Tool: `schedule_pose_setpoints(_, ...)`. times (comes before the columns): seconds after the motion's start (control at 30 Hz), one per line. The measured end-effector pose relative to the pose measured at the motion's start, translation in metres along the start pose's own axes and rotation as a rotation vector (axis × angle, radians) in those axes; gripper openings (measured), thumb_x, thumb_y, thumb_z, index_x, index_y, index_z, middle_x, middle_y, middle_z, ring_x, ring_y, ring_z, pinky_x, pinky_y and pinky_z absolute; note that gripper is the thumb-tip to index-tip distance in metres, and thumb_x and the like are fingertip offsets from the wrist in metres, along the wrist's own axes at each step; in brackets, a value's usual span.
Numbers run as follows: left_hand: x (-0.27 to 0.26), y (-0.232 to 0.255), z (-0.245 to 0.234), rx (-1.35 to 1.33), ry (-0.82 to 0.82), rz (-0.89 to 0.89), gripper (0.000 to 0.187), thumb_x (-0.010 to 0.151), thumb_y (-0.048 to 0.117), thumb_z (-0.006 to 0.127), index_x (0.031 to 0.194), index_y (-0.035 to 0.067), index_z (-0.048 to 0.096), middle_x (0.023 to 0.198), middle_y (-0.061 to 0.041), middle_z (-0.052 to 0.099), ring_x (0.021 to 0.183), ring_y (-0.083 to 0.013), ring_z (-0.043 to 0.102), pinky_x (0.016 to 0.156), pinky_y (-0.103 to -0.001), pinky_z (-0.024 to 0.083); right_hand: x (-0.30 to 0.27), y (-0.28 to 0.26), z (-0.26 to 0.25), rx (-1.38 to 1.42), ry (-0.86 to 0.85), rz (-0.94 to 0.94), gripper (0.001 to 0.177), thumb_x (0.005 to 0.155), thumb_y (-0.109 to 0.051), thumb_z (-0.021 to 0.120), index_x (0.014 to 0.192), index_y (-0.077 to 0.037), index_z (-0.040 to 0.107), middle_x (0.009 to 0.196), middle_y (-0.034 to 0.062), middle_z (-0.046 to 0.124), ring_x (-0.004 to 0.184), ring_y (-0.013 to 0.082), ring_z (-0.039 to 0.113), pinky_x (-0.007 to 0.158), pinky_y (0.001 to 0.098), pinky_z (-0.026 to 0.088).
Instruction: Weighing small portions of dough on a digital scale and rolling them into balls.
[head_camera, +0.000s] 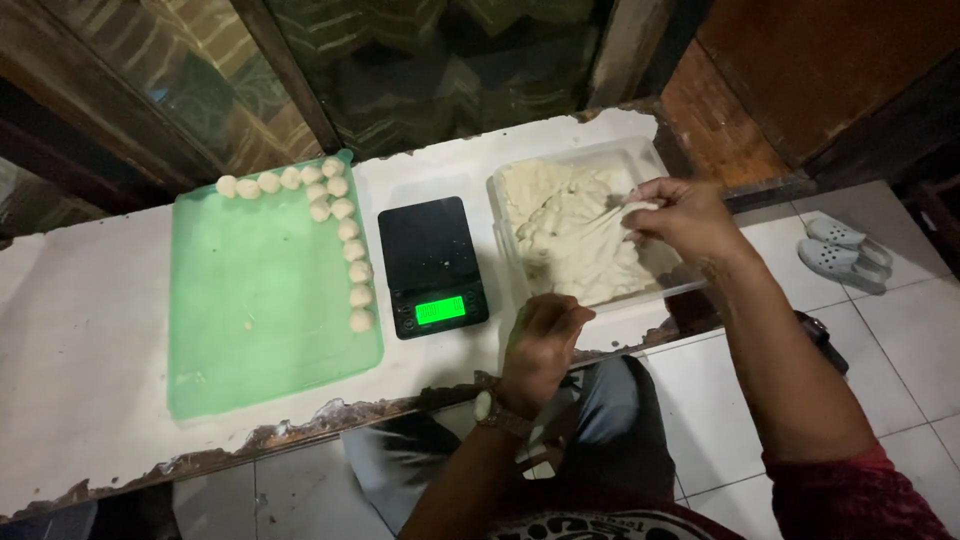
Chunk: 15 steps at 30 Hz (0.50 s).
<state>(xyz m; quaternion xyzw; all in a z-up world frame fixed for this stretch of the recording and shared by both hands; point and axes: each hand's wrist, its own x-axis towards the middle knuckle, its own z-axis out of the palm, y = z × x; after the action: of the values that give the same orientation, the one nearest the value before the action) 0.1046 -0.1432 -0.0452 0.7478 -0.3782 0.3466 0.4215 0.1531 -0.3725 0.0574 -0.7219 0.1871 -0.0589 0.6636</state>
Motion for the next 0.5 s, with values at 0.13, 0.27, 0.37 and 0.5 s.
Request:
schedule_pose_setpoints(0.13, 0.003, 0.000, -0.002, 0.009, -0.023, 0.015, 0.016, 0.091, 0.007, 0.075, 0.105, 0.015, 0.072, 0.097, -0.004, 0.063, 0.092, -0.0238, 0.065, 0.078, -0.034, 0.054, -0.018, -0.018, 0.002, -0.325, -0.132, -0.107, 0.035, 0.074, -0.003, 0.080, 0.109, -0.003, 0.076, 0.092, 0.0108, 0.067, 0.084, 0.0213, 0.062, 0.075, 0.0408, 0.058)
schedule_pose_setpoints(0.27, 0.005, 0.002, -0.005, -0.075, -0.031, 0.008, 0.018, 0.091, 0.002, 0.074, 0.107, 0.010, 0.069, 0.097, -0.009, 0.061, 0.090, -0.0301, 0.066, 0.075, -0.040, 0.055, -0.046, -0.055, 0.013, -0.302, -0.251, -0.040, 0.043, 0.076, -0.003, 0.075, 0.118, 0.004, 0.071, 0.105, 0.0165, 0.068, 0.089, 0.0253, 0.058, 0.081, 0.0426, 0.056)
schedule_pose_setpoints(0.37, 0.004, 0.001, -0.003, -0.082, 0.003, 0.027, 0.018, 0.092, 0.005, 0.076, 0.109, 0.010, 0.071, 0.100, -0.006, 0.061, 0.092, -0.0267, 0.065, 0.082, -0.037, 0.055, -0.055, -0.065, 0.023, -0.341, -0.117, -0.033, 0.044, 0.072, -0.018, 0.087, 0.113, -0.003, 0.076, 0.079, 0.0110, 0.066, 0.068, 0.0182, 0.062, 0.056, 0.0304, 0.054)
schedule_pose_setpoints(0.5, 0.003, -0.006, 0.003, -0.271, 0.051, 0.012, 0.016, 0.094, 0.004, 0.072, 0.110, 0.005, 0.070, 0.095, -0.010, 0.058, 0.085, -0.0317, 0.063, 0.078, -0.039, 0.054, -0.018, 0.002, 0.018, -0.630, -0.011, -0.208, 0.051, 0.069, -0.032, 0.094, 0.113, -0.012, 0.078, 0.121, 0.0150, 0.065, 0.103, 0.0378, 0.068, 0.088, 0.0457, 0.053)
